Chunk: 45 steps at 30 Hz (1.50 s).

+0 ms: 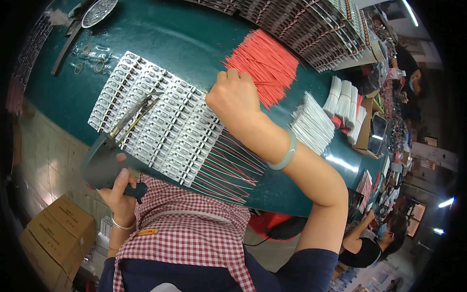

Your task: The person solders wires and electronic components onto a continuous strip of LED modules at an assembly workstation. This is done using a soldering iron.

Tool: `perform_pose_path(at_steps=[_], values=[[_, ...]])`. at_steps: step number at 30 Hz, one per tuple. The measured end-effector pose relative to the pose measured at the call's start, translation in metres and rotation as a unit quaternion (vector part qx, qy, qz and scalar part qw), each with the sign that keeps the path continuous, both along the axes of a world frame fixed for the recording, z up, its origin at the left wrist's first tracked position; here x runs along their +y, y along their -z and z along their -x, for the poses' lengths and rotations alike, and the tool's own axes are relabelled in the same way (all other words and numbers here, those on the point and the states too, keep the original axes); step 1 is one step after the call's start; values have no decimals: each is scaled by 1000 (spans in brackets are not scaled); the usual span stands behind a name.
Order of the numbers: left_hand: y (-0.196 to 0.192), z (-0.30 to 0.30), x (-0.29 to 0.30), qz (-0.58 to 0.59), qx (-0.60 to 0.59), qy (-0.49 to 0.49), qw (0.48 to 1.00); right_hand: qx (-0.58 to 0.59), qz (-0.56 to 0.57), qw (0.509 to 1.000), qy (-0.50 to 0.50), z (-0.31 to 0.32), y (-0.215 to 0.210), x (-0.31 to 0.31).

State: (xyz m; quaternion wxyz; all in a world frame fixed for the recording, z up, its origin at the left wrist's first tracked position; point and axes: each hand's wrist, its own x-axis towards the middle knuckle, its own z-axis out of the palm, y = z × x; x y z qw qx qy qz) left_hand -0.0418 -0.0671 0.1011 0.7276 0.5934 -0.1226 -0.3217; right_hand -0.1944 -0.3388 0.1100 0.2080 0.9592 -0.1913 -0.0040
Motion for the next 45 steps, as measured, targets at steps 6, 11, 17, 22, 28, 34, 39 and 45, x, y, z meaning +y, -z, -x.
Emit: perform_pose_path(at_steps=[6, 11, 17, 22, 28, 34, 39, 45], values=[[-13, 6, -8, -7, -1, 35, 999, -44, -51, 998, 13, 4, 2, 6], [-21, 7, -13, -37, -51, 86, 994, -220, -111, 969, 11, 11, 19, 18], [-22, 9, -24, -101, -192, 114, 970, -326, -180, 927, 49, 13, 40, 35], [-20, 9, -34, -138, -233, 134, 953, -337, -190, 921, 46, 14, 43, 38], [-18, 12, -47, -165, -273, 151, 936, -341, -212, 915, 39, 14, 43, 39], [-22, 14, -55, -165, -261, 175, 935, -345, -208, 915, 33, 13, 44, 38], [-23, 13, -58, -180, -262, 187, 930, -344, -206, 915, 32, 11, 43, 38], [-19, 14, -61, -158, -287, 195, 924, -341, -201, 918, 30, 11, 42, 38]])
